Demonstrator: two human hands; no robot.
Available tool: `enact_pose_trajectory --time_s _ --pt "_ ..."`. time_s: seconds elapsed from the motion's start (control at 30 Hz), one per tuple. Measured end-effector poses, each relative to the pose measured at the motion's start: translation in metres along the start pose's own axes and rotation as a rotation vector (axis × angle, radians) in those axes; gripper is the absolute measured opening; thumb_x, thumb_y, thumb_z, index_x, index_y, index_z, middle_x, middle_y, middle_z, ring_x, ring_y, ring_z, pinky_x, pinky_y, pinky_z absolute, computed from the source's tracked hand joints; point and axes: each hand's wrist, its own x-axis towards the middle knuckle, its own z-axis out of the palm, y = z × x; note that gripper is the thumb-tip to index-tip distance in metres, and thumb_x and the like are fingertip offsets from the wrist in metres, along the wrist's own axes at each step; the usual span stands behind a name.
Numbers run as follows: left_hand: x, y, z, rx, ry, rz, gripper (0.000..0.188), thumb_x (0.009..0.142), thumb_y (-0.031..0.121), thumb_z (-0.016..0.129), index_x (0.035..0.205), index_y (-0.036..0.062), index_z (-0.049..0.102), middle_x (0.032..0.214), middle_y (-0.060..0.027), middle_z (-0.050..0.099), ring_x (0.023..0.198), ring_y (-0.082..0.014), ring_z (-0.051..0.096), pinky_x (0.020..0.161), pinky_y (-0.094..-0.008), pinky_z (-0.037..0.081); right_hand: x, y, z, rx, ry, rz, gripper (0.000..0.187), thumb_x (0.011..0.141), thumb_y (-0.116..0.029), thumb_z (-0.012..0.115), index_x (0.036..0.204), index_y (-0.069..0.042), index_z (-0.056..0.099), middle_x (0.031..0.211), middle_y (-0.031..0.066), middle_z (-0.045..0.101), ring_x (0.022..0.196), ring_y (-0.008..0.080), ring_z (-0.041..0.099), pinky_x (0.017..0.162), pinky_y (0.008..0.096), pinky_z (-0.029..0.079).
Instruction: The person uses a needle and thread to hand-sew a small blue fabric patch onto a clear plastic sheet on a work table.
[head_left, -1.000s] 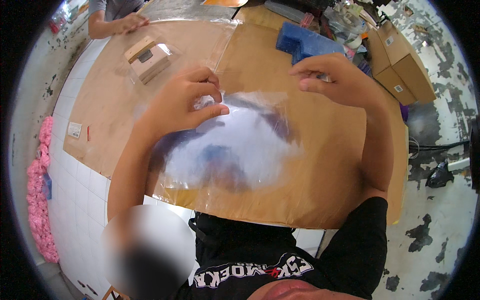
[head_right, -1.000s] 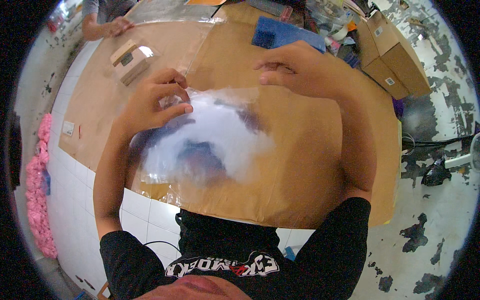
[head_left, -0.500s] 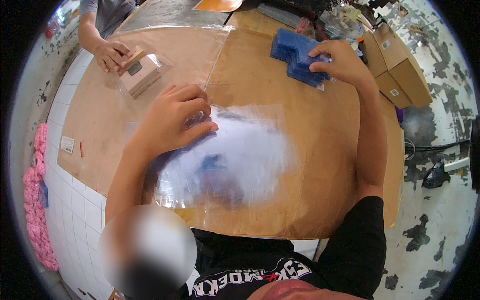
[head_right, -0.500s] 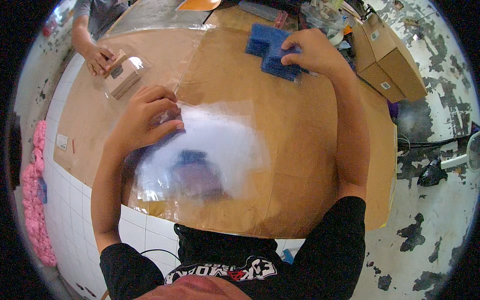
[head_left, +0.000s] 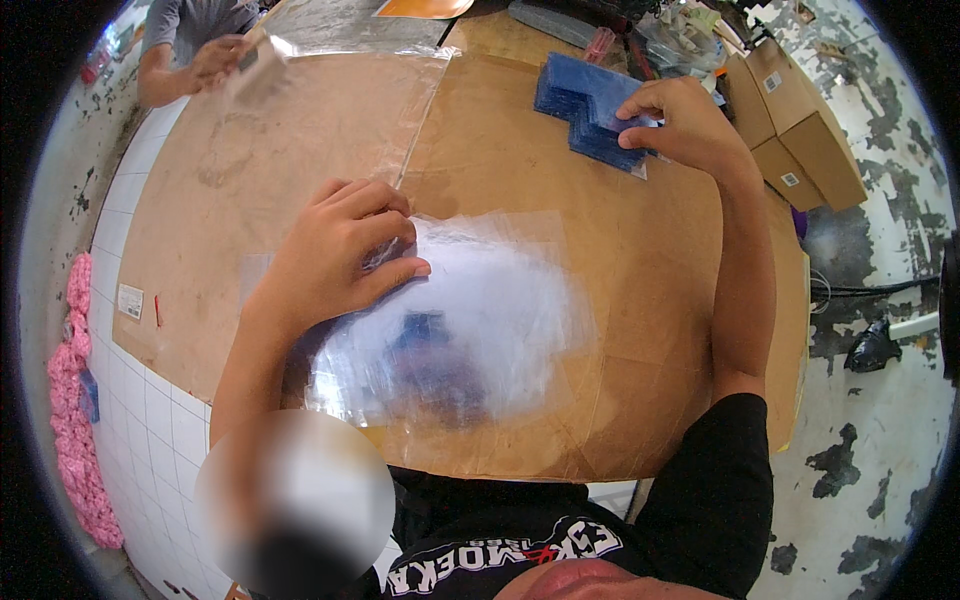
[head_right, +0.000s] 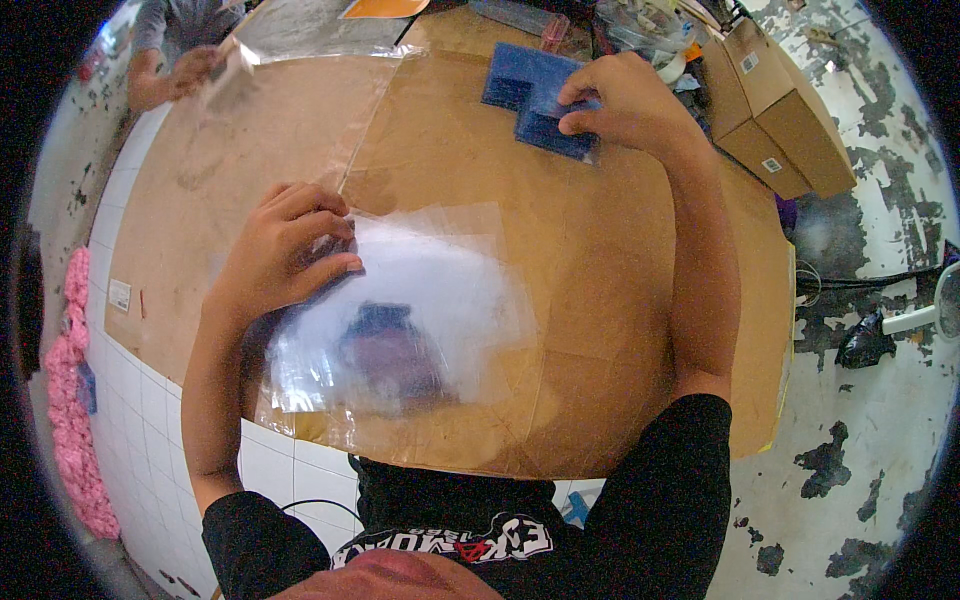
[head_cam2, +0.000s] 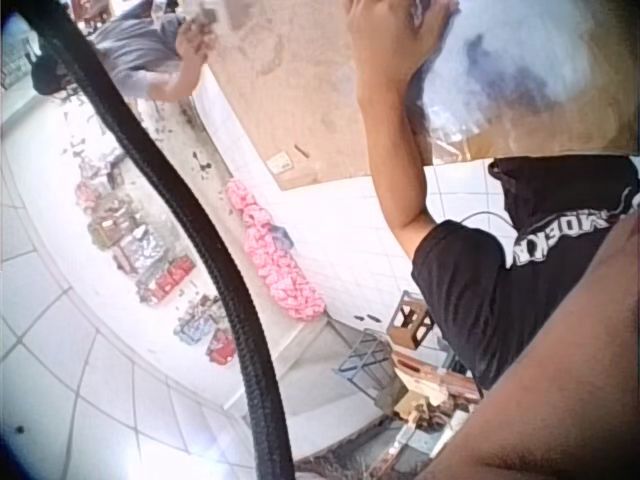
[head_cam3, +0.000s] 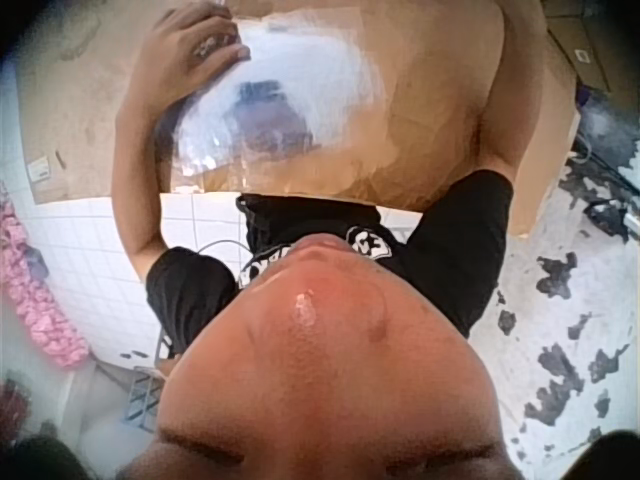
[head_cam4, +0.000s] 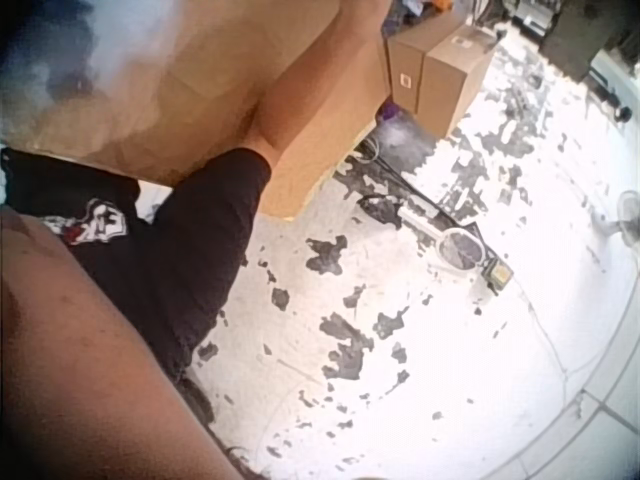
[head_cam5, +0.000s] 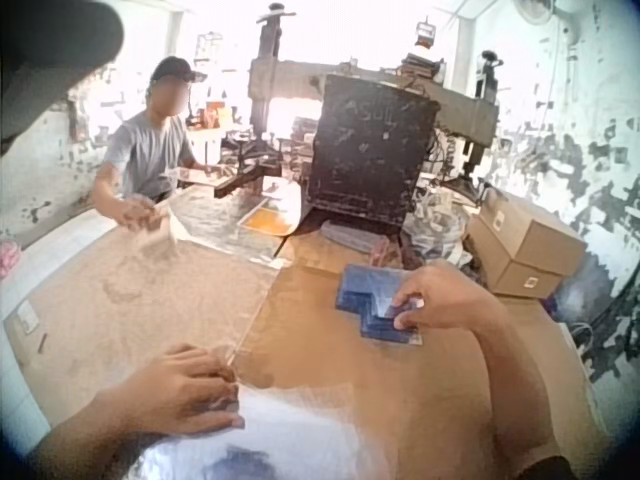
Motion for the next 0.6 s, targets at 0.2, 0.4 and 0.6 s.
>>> enact_pose_trajectory --time_s 0.2,0.4,0.6 --pt "0.002 0.001 0.004 -0.002 0.087 0.047 0.024 0.076 0.029 0.078 0.08 0.0086 0.066 0.091 -0.0043 0.061 0.086 -0.0235 0.06 0.083 -0.0349 0.043 -0.003 0.003 -0.001 0.031 -0.01 -0.035 0.025 0.073 -0.017 0.076 0.093 -0.003 0.073 0.087 0.0155 0.071 0.081 0.0289 0.07 0.073 0.0372 0.054" --pt "0.0 0.0 0.004 -0.014 0.085 0.039 0.024 0.076 0.029 0.078 0.08 0.0083 0.066 0.091 -0.0046 0.062 0.085 -0.0237 0.06 0.084 -0.0347 0.044 -0.001 -0.006 -0.002 -0.022 0.006 -0.05 0.017 0.078 -0.012 0.07 0.091 -0.002 0.073 0.087 0.016 0.07 0.08 0.0317 0.069 0.071 0.0378 0.054" --pt "0.001 -0.002 0.006 -0.022 0.073 0.036 0.024 0.076 0.029 0.078 0.079 0.0079 0.067 0.091 -0.0047 0.062 0.087 -0.0242 0.06 0.085 -0.0355 0.043 -0.003 -0.006 -0.003 -0.034 0.072 -0.067 0.015 0.08 -0.011 0.068 0.091 -0.002 0.072 0.085 0.0156 0.07 0.078 0.033 0.068 0.071 0.0391 0.053"
